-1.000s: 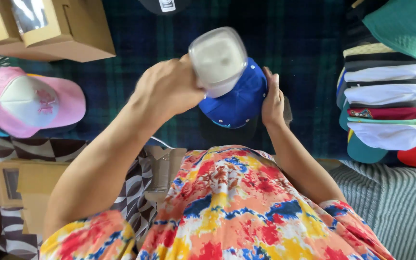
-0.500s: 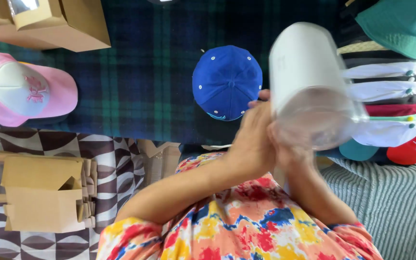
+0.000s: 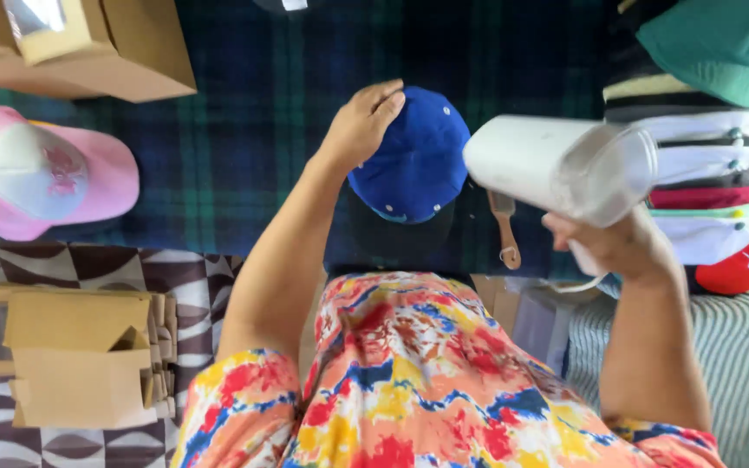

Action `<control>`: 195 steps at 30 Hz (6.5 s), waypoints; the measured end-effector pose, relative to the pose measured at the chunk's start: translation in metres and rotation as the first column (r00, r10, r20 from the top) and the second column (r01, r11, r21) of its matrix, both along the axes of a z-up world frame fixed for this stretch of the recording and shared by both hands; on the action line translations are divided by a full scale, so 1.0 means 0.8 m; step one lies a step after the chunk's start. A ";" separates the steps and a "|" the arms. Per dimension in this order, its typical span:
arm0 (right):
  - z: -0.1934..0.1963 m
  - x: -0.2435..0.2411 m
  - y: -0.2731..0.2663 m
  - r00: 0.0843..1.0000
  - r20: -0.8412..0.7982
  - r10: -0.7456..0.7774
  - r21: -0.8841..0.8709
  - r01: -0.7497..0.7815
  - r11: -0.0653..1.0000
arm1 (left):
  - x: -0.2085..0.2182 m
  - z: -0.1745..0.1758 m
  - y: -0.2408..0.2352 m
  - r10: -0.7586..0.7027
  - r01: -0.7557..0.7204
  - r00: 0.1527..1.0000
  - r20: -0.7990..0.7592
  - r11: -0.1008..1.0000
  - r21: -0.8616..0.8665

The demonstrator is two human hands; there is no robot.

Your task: The person cleans a blue baseball cap by brushing it with a wooden brush and drying it with a hairdryer. They then fold a cardboard box and place it on a stack of other boxes.

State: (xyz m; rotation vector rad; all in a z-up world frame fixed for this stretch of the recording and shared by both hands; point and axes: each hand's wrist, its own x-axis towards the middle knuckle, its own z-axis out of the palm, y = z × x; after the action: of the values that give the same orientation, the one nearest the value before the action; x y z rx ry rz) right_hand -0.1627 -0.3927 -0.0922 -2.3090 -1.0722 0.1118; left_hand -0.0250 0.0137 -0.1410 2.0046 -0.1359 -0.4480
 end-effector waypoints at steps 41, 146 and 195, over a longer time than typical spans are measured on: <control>0.072 0.046 0.100 0.833 -0.149 -0.532 -0.415 0.436 0.799 | -0.002 0.039 0.001 0.078 -0.084 0.974 -0.213 0.996 -0.020; 0.111 0.224 0.177 0.709 -0.375 -0.597 -0.495 0.391 0.776 | 0.039 0.035 -0.013 0.213 -0.215 0.938 -0.275 0.976 0.024; 0.050 -0.071 0.218 0.743 0.107 -0.661 -0.048 0.668 0.743 | 0.007 -0.010 0.006 -0.117 0.130 0.977 0.176 0.990 -0.063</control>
State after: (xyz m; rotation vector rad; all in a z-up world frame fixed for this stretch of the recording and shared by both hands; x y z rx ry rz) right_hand -0.2197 -0.2183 -0.0525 -2.6489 -0.2111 -0.2304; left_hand -0.0194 0.0186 -0.1489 1.9666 -0.3812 -0.3425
